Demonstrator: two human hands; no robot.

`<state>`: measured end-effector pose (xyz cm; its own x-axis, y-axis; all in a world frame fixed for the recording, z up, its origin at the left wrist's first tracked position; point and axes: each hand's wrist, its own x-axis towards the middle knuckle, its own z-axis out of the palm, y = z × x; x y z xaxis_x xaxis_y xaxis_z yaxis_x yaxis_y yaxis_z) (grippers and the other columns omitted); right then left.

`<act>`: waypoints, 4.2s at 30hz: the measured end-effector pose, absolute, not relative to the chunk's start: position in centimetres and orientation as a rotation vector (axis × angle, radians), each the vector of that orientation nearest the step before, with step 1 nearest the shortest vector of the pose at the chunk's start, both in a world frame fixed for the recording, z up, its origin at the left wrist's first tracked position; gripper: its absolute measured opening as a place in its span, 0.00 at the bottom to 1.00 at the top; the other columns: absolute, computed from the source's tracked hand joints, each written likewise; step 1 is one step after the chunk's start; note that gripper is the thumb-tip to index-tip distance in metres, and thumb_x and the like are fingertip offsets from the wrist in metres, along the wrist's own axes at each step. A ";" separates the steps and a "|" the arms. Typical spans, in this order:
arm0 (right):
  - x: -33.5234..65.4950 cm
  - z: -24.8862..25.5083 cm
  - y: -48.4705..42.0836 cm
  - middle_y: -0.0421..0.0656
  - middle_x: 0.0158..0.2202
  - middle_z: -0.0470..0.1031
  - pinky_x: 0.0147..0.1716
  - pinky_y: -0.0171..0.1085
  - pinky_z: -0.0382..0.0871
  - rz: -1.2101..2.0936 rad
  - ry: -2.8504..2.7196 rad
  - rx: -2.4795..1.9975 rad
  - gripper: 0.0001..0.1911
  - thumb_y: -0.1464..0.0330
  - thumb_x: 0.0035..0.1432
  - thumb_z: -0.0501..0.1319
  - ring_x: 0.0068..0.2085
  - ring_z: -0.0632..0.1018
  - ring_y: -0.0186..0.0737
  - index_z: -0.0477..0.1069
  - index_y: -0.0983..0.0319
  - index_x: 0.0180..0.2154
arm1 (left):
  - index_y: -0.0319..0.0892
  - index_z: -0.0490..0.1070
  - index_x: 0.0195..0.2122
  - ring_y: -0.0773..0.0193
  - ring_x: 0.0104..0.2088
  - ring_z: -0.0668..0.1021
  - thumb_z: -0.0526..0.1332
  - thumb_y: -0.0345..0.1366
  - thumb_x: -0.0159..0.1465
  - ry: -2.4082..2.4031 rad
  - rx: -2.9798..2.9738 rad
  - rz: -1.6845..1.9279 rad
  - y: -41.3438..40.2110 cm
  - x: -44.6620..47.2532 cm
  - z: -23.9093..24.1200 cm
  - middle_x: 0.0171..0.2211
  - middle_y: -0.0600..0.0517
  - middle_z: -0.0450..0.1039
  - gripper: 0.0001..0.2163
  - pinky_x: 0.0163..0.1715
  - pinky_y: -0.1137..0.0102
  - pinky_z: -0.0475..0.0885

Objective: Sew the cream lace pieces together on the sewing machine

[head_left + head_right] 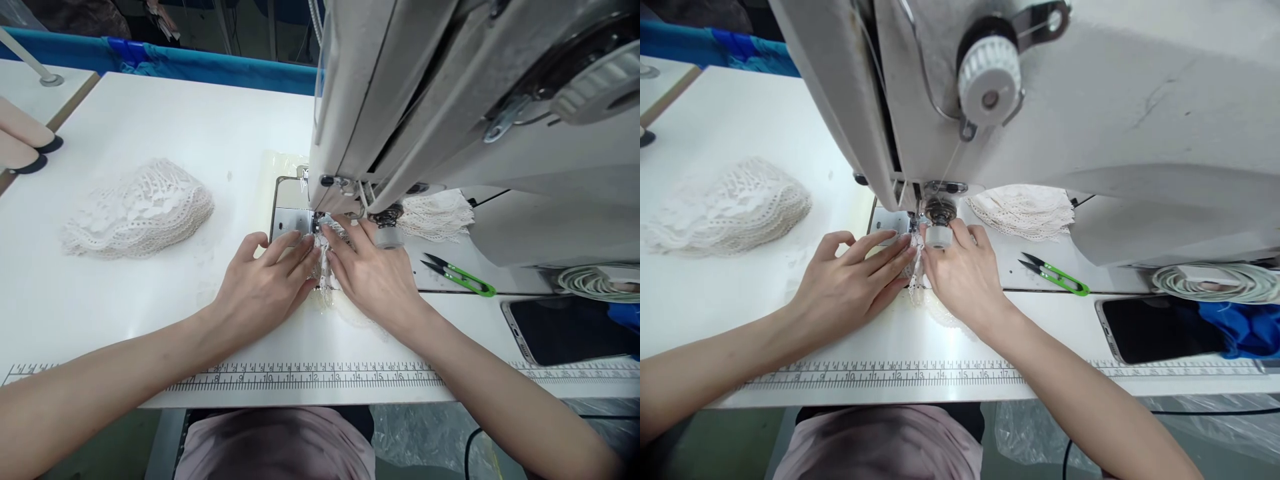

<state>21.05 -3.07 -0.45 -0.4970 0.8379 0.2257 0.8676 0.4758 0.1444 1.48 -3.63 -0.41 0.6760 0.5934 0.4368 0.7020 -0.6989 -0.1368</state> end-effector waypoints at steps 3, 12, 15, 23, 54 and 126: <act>21.1 -0.4 -3.0 0.53 0.56 0.72 0.44 0.44 0.59 -0.370 -2.590 -1.509 0.21 0.68 0.71 0.46 0.56 0.67 0.49 0.67 0.65 0.59 | 0.39 0.73 0.51 0.57 0.55 0.75 0.56 0.35 0.70 -1.032 -2.586 -0.513 -3.6 1.5 -0.4 0.52 0.50 0.77 0.11 0.45 0.59 0.65; 21.2 -0.3 -3.0 0.54 0.51 0.75 0.46 0.45 0.61 -0.331 -2.589 -1.508 0.21 0.68 0.70 0.46 0.56 0.67 0.50 0.67 0.64 0.59 | 0.41 0.72 0.52 0.56 0.54 0.75 0.55 0.34 0.70 -1.058 -2.610 -0.503 -3.7 1.6 -0.3 0.52 0.48 0.77 0.12 0.45 0.58 0.65; 21.2 -0.3 -3.0 0.54 0.51 0.75 0.46 0.45 0.61 -0.338 -2.592 -1.502 0.21 0.68 0.70 0.46 0.55 0.67 0.51 0.67 0.65 0.59 | 0.42 0.72 0.52 0.55 0.54 0.75 0.56 0.35 0.70 -1.069 -2.622 -0.522 -3.7 1.6 -0.3 0.52 0.47 0.77 0.12 0.45 0.57 0.66; 21.2 -0.5 -2.7 0.55 0.52 0.74 0.48 0.45 0.60 -0.410 -2.560 -1.515 0.21 0.67 0.71 0.46 0.55 0.68 0.50 0.68 0.64 0.58 | 0.41 0.72 0.53 0.56 0.55 0.75 0.54 0.36 0.71 -1.098 -2.653 -0.522 -3.3 1.5 -0.3 0.54 0.46 0.75 0.13 0.46 0.57 0.66; 21.1 0.9 -3.2 0.44 0.41 0.77 0.25 0.35 0.55 0.259 -2.362 -1.652 0.16 0.64 0.71 0.45 0.31 0.75 0.37 0.70 0.62 0.45 | 0.41 0.75 0.42 0.57 0.44 0.76 0.52 0.34 0.68 -1.083 -3.035 -0.614 1.0 1.4 0.1 0.44 0.47 0.77 0.12 0.43 0.61 0.66; 22.1 -0.4 -2.7 0.44 0.44 0.81 0.46 0.44 0.69 -0.370 -2.507 -1.041 0.12 0.68 0.65 0.58 0.44 0.78 0.42 0.78 0.64 0.46 | 0.36 0.75 0.45 0.59 0.46 0.78 0.59 0.36 0.69 -0.776 -2.588 -0.617 -1.4 0.2 0.0 0.43 0.49 0.81 0.10 0.44 0.60 0.64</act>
